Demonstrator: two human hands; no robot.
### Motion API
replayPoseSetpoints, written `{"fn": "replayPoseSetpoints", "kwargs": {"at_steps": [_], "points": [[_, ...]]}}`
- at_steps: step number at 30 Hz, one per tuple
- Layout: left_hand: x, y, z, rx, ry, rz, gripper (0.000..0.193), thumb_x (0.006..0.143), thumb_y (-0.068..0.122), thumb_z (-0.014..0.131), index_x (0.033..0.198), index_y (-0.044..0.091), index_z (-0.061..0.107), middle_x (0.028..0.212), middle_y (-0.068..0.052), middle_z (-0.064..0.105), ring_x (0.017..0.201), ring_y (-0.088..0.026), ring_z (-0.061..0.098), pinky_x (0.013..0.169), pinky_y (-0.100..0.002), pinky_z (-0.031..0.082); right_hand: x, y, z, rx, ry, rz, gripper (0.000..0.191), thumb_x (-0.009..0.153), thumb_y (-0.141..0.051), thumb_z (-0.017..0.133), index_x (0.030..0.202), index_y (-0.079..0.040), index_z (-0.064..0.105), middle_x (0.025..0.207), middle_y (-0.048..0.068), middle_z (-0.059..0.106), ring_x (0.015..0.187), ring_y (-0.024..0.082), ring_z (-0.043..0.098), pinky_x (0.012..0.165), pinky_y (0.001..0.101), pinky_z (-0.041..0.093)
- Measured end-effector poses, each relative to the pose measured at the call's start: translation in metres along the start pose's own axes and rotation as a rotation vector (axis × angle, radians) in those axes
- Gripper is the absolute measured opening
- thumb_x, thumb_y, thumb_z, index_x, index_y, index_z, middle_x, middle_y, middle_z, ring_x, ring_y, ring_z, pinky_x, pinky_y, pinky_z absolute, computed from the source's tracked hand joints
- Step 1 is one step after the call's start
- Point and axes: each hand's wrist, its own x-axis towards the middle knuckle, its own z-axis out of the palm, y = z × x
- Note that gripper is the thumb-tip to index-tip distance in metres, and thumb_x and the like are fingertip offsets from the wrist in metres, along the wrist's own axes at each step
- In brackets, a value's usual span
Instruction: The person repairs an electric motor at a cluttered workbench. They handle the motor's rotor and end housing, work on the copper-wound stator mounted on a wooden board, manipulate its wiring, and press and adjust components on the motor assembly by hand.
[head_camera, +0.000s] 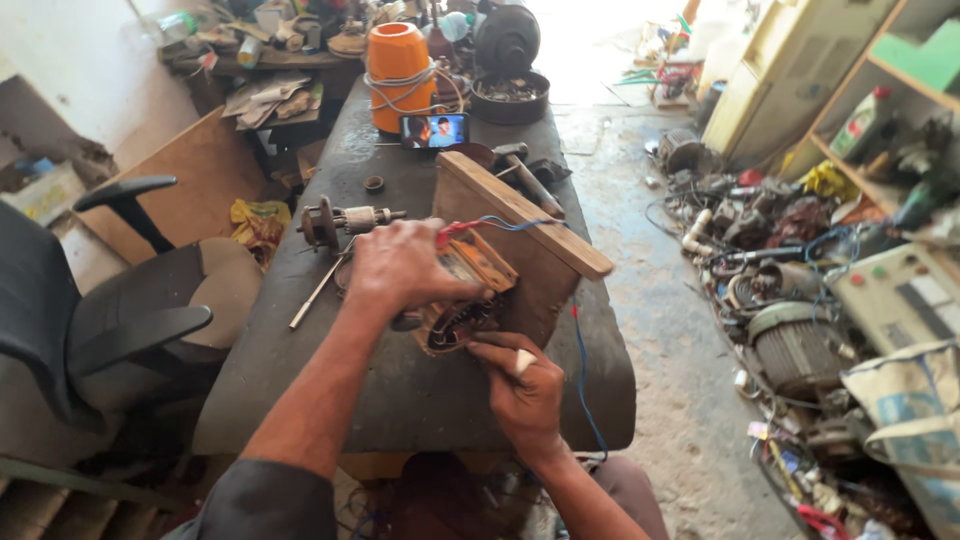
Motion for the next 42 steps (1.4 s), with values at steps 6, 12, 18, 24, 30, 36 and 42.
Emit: {"fn": "replayPoseSetpoints", "kwargs": {"at_steps": [6, 12, 18, 24, 30, 36, 42], "points": [[0.010, 0.001, -0.003, -0.063, 0.008, 0.079, 0.097, 0.043, 0.082, 0.081, 0.114, 0.016, 0.071, 0.112, -0.009, 0.072, 0.108, -0.029, 0.070, 0.093, -0.045, 0.054, 0.026, 0.019, 0.014, -0.489, -0.259, -0.227, 0.034, 0.075, 0.008, 0.061, 0.100, -0.008, 0.077, 0.102, 0.014, 0.073, 0.090, 0.040, 0.071, 0.080, 0.0430, 0.057], [0.019, 0.001, -0.008, -0.084, -0.011, 0.152, 0.089, 0.042, 0.074, 0.084, 0.108, 0.016, 0.073, 0.106, -0.011, 0.074, 0.104, -0.029, 0.071, 0.091, -0.043, 0.054, 0.040, 0.024, 0.012, -0.752, -0.736, 0.081, 0.037, 0.065, -0.011, 0.069, 0.100, -0.013, 0.078, 0.129, 0.020, 0.064, 0.083, 0.044, 0.071, 0.077, 0.0535, 0.057], [0.025, 0.009, -0.009, -0.052, -0.063, 0.163, 0.087, 0.044, 0.075, 0.083, 0.107, 0.015, 0.074, 0.106, -0.011, 0.074, 0.100, -0.028, 0.072, 0.091, -0.043, 0.056, 0.060, 0.011, 0.015, -0.849, -1.056, 0.288, 0.041, 0.067, -0.044, 0.082, 0.086, -0.008, 0.080, 0.138, 0.027, 0.051, 0.090, 0.045, 0.070, 0.087, 0.0506, 0.057], [0.029, 0.010, -0.012, -0.063, -0.058, 0.182, 0.090, 0.044, 0.078, 0.084, 0.106, 0.015, 0.073, 0.105, -0.011, 0.073, 0.100, -0.029, 0.073, 0.088, -0.044, 0.056, 0.066, 0.001, 0.015, -0.715, -1.002, 0.343, 0.059, 0.059, -0.060, 0.087, 0.076, -0.004, 0.077, 0.137, 0.026, 0.055, 0.094, 0.044, 0.070, 0.087, 0.0506, 0.056], [0.022, 0.014, -0.013, -0.053, -0.023, 0.170, 0.086, 0.046, 0.076, 0.084, 0.107, 0.017, 0.074, 0.109, -0.014, 0.073, 0.104, -0.032, 0.070, 0.089, -0.047, 0.055, 0.056, 0.007, 0.018, -0.666, -1.076, 0.477, 0.068, 0.065, -0.070, 0.080, 0.070, -0.003, 0.072, 0.119, 0.025, 0.065, 0.093, 0.041, 0.072, 0.088, 0.0497, 0.055], [0.021, 0.019, -0.008, -0.019, -0.035, 0.133, 0.093, 0.042, 0.077, 0.087, 0.112, 0.017, 0.072, 0.111, -0.013, 0.072, 0.107, -0.033, 0.068, 0.091, -0.048, 0.053, 0.055, 0.005, 0.007, -0.459, -0.973, 0.295, 0.066, 0.066, -0.072, 0.080, 0.070, -0.006, 0.076, 0.123, 0.033, 0.063, 0.092, 0.046, 0.071, 0.091, 0.0491, 0.056], [0.017, 0.026, -0.004, 0.023, -0.072, 0.053, 0.090, 0.043, 0.078, 0.084, 0.111, 0.020, 0.075, 0.106, -0.010, 0.075, 0.101, -0.031, 0.073, 0.090, -0.046, 0.056, 0.035, 0.013, 0.004, -0.520, -0.865, 0.263, 0.069, 0.066, -0.070, 0.079, 0.082, -0.003, 0.077, 0.150, 0.035, 0.048, 0.093, 0.047, 0.072, 0.092, 0.0487, 0.057]]}}
